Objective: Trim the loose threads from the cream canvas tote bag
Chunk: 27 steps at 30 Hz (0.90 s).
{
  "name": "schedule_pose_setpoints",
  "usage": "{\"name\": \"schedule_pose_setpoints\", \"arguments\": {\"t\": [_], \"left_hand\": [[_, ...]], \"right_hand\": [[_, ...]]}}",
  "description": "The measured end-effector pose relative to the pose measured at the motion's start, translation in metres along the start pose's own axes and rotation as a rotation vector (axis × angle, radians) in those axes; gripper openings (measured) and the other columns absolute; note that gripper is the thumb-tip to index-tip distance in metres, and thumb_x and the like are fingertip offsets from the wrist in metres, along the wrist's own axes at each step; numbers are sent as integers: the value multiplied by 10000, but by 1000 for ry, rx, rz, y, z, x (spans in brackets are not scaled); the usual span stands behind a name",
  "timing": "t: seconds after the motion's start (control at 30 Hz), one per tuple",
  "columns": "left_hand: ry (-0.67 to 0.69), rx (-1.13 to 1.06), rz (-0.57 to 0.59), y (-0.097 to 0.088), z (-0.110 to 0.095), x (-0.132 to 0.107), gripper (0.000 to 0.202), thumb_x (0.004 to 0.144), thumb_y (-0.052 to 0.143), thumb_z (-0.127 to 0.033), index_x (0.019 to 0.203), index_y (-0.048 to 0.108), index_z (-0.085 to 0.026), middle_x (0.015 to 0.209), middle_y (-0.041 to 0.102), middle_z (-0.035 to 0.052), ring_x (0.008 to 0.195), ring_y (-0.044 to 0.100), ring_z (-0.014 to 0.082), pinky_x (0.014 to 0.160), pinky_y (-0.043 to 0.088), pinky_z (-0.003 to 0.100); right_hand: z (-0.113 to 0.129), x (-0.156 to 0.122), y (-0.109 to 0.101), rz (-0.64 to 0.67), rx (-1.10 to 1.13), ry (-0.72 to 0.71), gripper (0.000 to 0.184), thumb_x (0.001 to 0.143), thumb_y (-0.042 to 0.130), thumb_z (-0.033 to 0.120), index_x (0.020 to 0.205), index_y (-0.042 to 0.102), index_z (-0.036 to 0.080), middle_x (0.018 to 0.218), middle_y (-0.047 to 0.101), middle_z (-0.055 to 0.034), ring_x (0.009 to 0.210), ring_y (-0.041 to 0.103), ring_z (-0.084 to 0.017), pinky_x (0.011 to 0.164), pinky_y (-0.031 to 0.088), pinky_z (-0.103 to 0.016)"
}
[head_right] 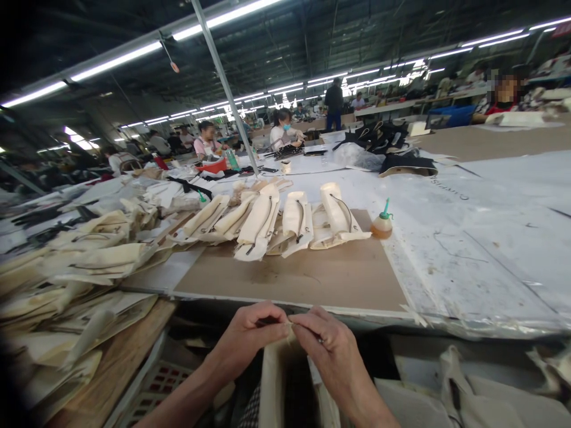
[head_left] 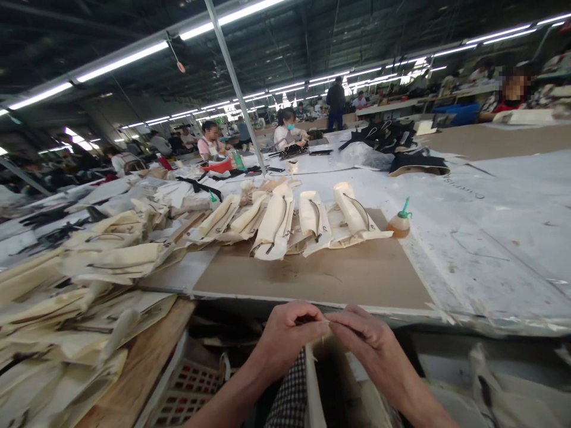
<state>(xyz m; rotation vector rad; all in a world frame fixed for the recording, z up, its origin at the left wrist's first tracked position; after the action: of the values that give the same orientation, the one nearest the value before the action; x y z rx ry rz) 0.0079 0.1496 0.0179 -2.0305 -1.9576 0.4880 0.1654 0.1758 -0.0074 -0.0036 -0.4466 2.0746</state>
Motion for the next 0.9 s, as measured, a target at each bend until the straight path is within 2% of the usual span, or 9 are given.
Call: {"name": "schedule_pose_setpoints", "arguments": {"t": [0.1,0.27,0.6,0.8,0.9], "left_hand": [[-3,40,57,-1,-1,-6,132,848,621,-255,805,716,-174,763,637,-14,729,542,144,657,391,229],[61,261,-29,-4,-11,-18,161,857,567,-177,829,724,-203,809,675,-2,741,589,155,679,414,242],[99,377,-88,4,-20,-21,133,851,570,-170,831,696,-204,797,666,1,717,593,154,648,424,237],[188,387,-181,11,-19,-24,140,814,525,-136,750,639,-185,734,615,2,672,559,146,627,396,244],[109,274,-200,9,-13,-19,126,790,546,-148,715,644,-173,699,609,-2,658,546,144,625,390,244]], "right_hand": [[4,-1,1,-1,-36,1,252,971,479,326,903,702,229,835,603,-12,804,598,-161,713,444,-251],[8,-3,2,-22,-55,-1,238,969,480,317,881,680,224,817,594,-3,778,599,-155,714,434,-251],[7,-7,2,-22,-64,-12,225,982,474,305,901,671,231,828,582,10,776,588,-134,717,421,-231],[7,-10,6,-36,-50,-16,226,983,474,312,908,675,241,858,604,3,804,621,-139,741,441,-228],[5,-12,8,-61,-32,-28,227,990,471,304,976,693,262,880,615,8,803,632,-124,741,450,-212]]}}
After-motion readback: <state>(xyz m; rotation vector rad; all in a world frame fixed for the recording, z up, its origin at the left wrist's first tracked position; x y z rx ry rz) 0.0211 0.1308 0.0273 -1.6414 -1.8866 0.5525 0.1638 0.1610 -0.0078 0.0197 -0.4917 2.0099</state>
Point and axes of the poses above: each hand's wrist, its own x-axis towards the middle knuckle, its own y-axis out of the palm, z = x × y, the point moved 5 cm from there along x, towards the middle knuckle
